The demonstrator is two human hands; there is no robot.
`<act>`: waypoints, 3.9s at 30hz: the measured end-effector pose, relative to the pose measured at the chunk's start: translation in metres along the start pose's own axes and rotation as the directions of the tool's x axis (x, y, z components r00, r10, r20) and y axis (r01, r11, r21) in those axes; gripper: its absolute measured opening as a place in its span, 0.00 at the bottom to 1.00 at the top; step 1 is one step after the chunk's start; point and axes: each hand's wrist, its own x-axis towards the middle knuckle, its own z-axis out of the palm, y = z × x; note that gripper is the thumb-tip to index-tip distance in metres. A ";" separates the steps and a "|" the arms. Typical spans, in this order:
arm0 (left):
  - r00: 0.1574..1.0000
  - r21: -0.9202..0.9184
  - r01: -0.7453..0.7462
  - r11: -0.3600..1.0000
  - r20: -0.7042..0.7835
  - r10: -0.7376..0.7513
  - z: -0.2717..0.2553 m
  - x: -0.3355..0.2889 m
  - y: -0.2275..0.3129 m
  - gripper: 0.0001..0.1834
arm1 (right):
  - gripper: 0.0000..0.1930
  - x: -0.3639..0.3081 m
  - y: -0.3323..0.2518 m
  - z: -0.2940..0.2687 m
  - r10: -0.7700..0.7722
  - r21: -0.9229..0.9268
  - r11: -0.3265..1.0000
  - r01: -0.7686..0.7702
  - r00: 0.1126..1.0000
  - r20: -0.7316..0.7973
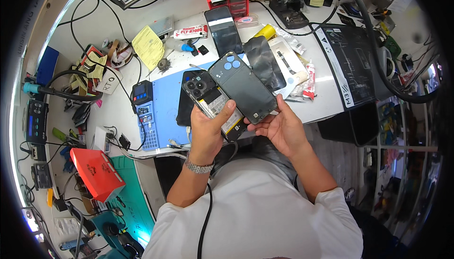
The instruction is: The person uses a screwdriver to remove screws from the back of a smartphone, then places the back cover aside. They handle a small box of parts and a soldering iron on a green mat, then return to the phone and handle a back cover and a small white component.
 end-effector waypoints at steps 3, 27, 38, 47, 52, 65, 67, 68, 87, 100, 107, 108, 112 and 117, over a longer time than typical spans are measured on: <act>1.000 -0.036 -0.022 0.999 0.005 0.022 -0.005 0.003 -0.005 0.22 | 0.29 0.000 0.004 -0.005 -0.033 -0.053 0.998 0.030 0.997 -0.066; 0.972 -0.311 0.077 0.947 0.233 -0.002 -0.034 -0.022 -0.016 0.40 | 0.27 -0.008 0.020 -0.015 0.153 -0.396 0.908 -0.135 0.988 0.014; 0.960 -0.243 0.141 0.960 0.271 -0.073 -0.029 -0.027 -0.010 0.44 | 0.08 0.003 0.018 0.011 -0.574 -0.850 0.307 0.428 0.796 0.193; 0.953 -0.173 0.203 0.964 0.260 -0.154 -0.042 -0.042 -0.017 0.41 | 0.08 0.000 0.023 0.023 -0.581 -0.855 0.054 0.515 0.713 0.393; 0.963 -0.147 0.161 0.976 0.238 -0.124 -0.030 -0.041 -0.015 0.42 | 0.08 0.001 0.025 0.020 -0.571 -0.883 0.170 0.437 0.774 0.273; 0.969 0.084 0.049 0.995 0.237 -0.067 -0.028 -0.046 -0.020 0.44 | 0.05 0.000 0.023 0.021 -0.540 -0.930 0.105 0.352 0.806 0.243; 0.970 0.091 0.043 0.995 0.234 -0.064 -0.029 -0.047 -0.021 0.44 | 0.05 -0.001 0.022 0.022 -0.529 -0.935 0.108 0.337 0.816 0.233; 0.971 0.088 0.039 0.995 0.232 -0.058 -0.030 -0.047 -0.022 0.44 | 0.05 0.000 0.021 0.023 -0.515 -0.939 0.104 0.327 0.826 0.230; 0.982 0.043 0.050 0.998 0.182 -0.057 -0.036 -0.050 -0.040 0.47 | 0.07 0.005 0.018 0.001 -0.492 -0.897 0.206 0.391 0.834 0.251; 0.955 -0.209 0.078 0.975 0.295 -0.013 -0.042 -0.028 -0.056 0.55 | 0.05 -0.007 -0.022 -0.030 -0.807 -0.864 0.198 0.463 0.577 0.124; 0.953 -0.270 0.062 0.961 0.302 0.023 -0.055 -0.024 -0.068 0.57 | 0.06 -0.036 -0.136 -0.155 -0.980 -0.986 -0.027 0.162 -0.201 -0.006; 0.952 -0.284 0.067 0.957 0.304 0.024 -0.055 -0.024 -0.069 0.57 | 0.08 -0.044 -0.156 -0.170 -0.946 -0.993 -0.023 0.116 -0.324 -0.016; 0.963 -0.298 0.067 0.952 0.269 0.017 -0.051 -0.024 -0.070 0.57 | 0.39 -0.076 -0.216 -0.255 -0.890 -0.924 -0.019 -0.382 -0.414 0.189; 0.948 -0.308 0.077 0.948 0.316 0.025 -0.056 -0.022 -0.071 0.55 | 0.47 -0.084 -0.249 -0.286 -0.961 -0.923 -0.038 -0.383 -0.239 0.139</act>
